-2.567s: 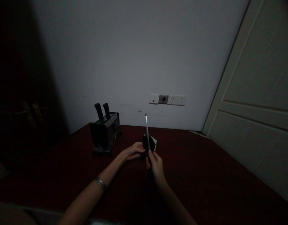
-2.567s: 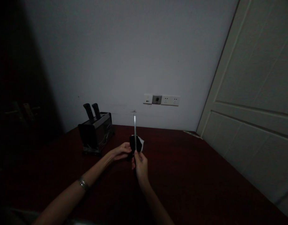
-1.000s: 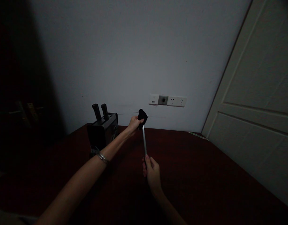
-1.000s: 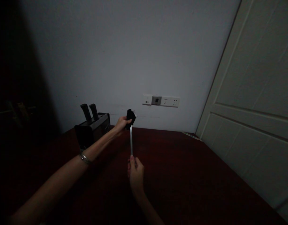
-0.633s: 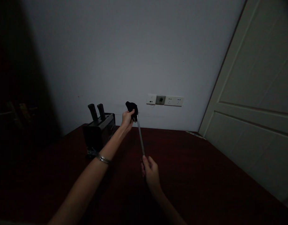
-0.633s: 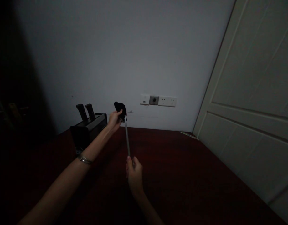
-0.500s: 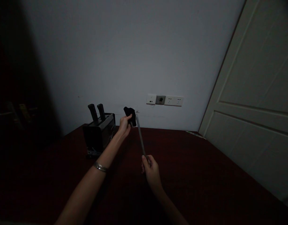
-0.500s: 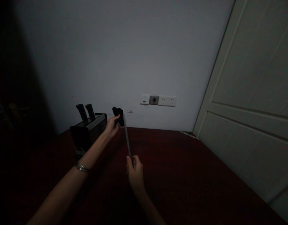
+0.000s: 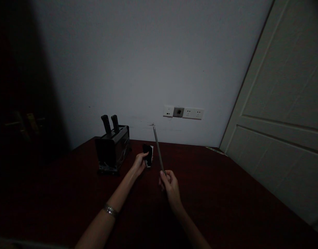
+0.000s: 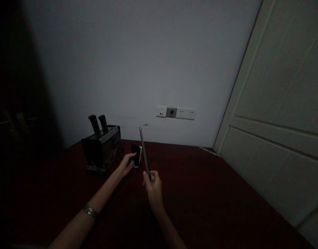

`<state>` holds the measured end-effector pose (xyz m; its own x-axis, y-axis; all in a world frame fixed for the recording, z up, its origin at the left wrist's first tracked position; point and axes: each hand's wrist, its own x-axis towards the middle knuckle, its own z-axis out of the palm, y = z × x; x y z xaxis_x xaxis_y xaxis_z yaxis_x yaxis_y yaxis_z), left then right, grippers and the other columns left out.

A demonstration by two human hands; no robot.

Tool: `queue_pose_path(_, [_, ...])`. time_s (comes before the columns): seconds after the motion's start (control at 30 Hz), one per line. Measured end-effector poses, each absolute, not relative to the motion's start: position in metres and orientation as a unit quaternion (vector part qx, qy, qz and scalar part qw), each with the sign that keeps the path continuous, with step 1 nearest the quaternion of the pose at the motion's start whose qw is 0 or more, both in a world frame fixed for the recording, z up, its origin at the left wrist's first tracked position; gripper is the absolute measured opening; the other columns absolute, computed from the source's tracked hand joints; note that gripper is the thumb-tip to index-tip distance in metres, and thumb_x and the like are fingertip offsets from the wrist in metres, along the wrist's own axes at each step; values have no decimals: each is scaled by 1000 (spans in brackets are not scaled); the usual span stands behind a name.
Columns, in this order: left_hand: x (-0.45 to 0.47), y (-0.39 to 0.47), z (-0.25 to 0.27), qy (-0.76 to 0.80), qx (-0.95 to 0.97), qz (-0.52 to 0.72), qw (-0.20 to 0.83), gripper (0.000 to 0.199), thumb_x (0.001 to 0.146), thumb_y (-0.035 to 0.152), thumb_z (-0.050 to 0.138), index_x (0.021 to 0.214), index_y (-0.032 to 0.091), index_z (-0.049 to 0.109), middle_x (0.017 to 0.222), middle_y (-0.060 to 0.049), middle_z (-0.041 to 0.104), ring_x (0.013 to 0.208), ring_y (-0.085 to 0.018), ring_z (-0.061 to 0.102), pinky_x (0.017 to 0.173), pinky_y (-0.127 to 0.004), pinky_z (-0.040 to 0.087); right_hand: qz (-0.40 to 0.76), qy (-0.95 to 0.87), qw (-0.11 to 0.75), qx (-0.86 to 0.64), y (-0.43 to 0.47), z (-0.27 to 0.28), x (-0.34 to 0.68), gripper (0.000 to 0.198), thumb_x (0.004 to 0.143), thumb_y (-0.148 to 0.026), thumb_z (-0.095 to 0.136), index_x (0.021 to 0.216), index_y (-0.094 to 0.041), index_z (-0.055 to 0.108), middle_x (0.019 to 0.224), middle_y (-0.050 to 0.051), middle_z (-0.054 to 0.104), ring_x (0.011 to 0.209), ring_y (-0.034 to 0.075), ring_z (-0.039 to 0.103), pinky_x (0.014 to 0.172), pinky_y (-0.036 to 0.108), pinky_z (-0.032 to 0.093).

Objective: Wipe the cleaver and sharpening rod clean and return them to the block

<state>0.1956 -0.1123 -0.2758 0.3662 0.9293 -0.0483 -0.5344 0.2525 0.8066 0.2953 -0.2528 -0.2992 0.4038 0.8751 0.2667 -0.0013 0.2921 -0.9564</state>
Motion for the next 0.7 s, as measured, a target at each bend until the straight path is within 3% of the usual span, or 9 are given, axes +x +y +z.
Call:
queue_pose_path(0.13, [190, -120, -278, 262, 380, 468, 754, 7, 68, 11, 61, 72, 6, 60, 66, -10, 64, 57, -15, 60, 55, -23, 46, 383, -424, 661, -486, -248, -302, 301, 57, 78, -65, 36, 59, -15, 55, 46, -2, 46, 42, 9, 40, 43, 21, 30])
queue_pose_path(0.4, [183, -128, -283, 177, 503, 353, 769, 22, 59, 17, 72, 77, 6, 65, 72, -9, 65, 65, -17, 60, 62, -25, 44, 381, -392, 680, -489, -240, -307, 302, 47, 62, -62, 59, 56, -15, 54, 47, -3, 47, 42, 8, 41, 41, 20, 30])
queue_pose_path(0.53, [190, -140, -291, 113, 523, 284, 796, 28, 60, 20, 72, 83, 7, 64, 75, -9, 63, 63, -17, 59, 63, -28, 44, 419, -336, 702, -467, -239, -307, 299, 46, 54, -59, 68, 61, -17, 51, 50, -5, 50, 42, 8, 45, 41, 21, 38])
queue_pose_path(0.7, [206, -154, -297, 69, 493, 300, 814, 28, 60, 18, 72, 84, 8, 63, 78, -9, 63, 58, -13, 57, 56, -25, 42, 427, -315, 717, -452, -241, -308, 296, 49, 52, -60, 68, 66, -19, 46, 46, -7, 48, 36, 7, 43, 33, 19, 37])
